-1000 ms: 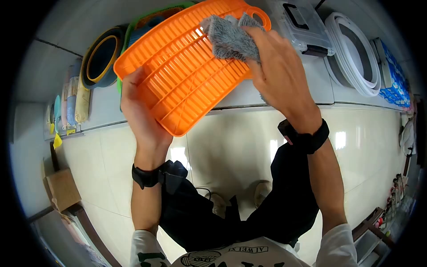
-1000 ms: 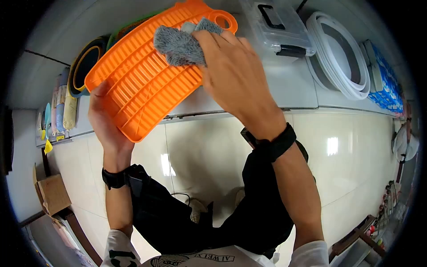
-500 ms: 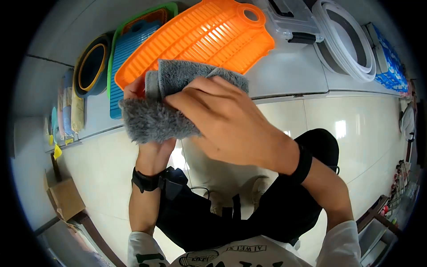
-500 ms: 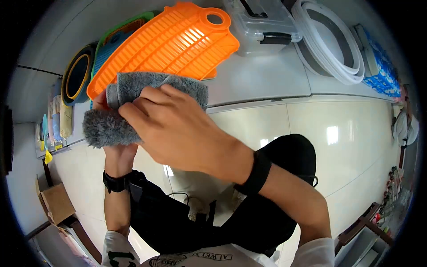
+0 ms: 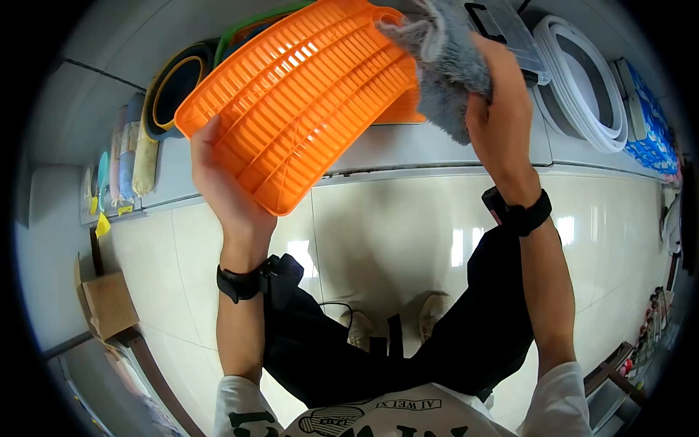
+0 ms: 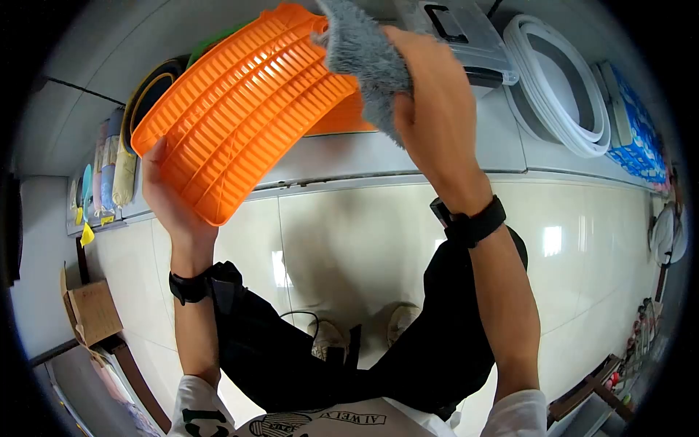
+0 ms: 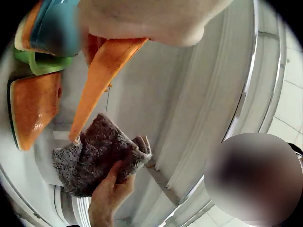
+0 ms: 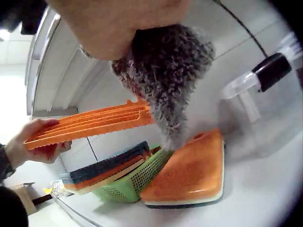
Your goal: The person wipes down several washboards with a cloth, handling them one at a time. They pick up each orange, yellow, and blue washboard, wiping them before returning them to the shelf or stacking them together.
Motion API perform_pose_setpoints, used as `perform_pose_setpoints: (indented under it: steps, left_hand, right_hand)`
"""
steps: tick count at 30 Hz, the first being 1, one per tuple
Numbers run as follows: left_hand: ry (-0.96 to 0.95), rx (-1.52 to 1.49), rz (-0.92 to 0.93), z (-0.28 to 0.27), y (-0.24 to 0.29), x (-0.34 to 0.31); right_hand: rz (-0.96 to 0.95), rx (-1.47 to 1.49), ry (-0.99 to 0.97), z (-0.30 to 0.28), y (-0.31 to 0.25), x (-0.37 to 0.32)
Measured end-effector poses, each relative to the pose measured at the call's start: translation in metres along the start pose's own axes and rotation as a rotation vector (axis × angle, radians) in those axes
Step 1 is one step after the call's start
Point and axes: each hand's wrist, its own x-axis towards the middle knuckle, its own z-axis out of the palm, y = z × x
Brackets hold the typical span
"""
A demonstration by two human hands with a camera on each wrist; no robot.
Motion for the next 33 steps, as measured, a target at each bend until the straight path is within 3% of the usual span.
perform_pose_setpoints:
  steps: [4, 8, 10, 13, 14, 15, 16, 17, 24, 28, 33]
  left_hand:
    - [-0.033, -0.060, -0.098, -0.002, 0.001, 0.003]
    - [-0.070, -0.217, -0.173, 0.005, -0.008, 0.004]
    - [-0.015, -0.194, -0.140, 0.009, -0.012, -0.001]
    - [0.107, -0.255, -0.163, 0.022, -0.011, -0.009]
    - [-0.020, -0.245, -0.198, 0.009, -0.013, -0.004]
    - [-0.022, -0.241, -0.197, 0.014, -0.010, -0.005]
    - [0.112, -0.173, -0.225, 0.023, -0.003, -0.005]
    - [0.245, -0.103, -0.252, 0.028, 0.000, -0.005]
    - [0.091, -0.240, -0.180, 0.005, -0.012, 0.004]
    - [-0.034, -0.122, -0.099, 0.006, -0.009, -0.003]
    - [-0.049, -0.133, -0.089, 0.006, -0.002, -0.006]
  right_hand:
    - [-0.032, 0.027, 0.034, 0.000, -0.013, -0.001]
    - [-0.079, 0.036, -0.183, 0.018, -0.071, -0.008]
    - [-0.063, 0.319, -0.238, 0.024, -0.091, -0.013]
    - [-0.072, 0.482, -0.257, 0.021, -0.116, -0.014]
    - [-0.073, 0.481, -0.255, 0.019, -0.124, -0.014]
    - [-0.099, 0.523, -0.245, 0.018, -0.132, -0.015]
    - [-0.126, 0.564, -0.232, 0.017, -0.135, -0.016]
    - [-0.122, 0.564, -0.225, 0.017, -0.135, -0.016]
    - [-0.229, 0.392, -0.282, 0.028, -0.119, -0.023]
    - [-0.240, 0.258, -0.243, 0.029, -0.091, -0.021]
    - [-0.117, 0.059, -0.162, 0.021, -0.041, -0.005]
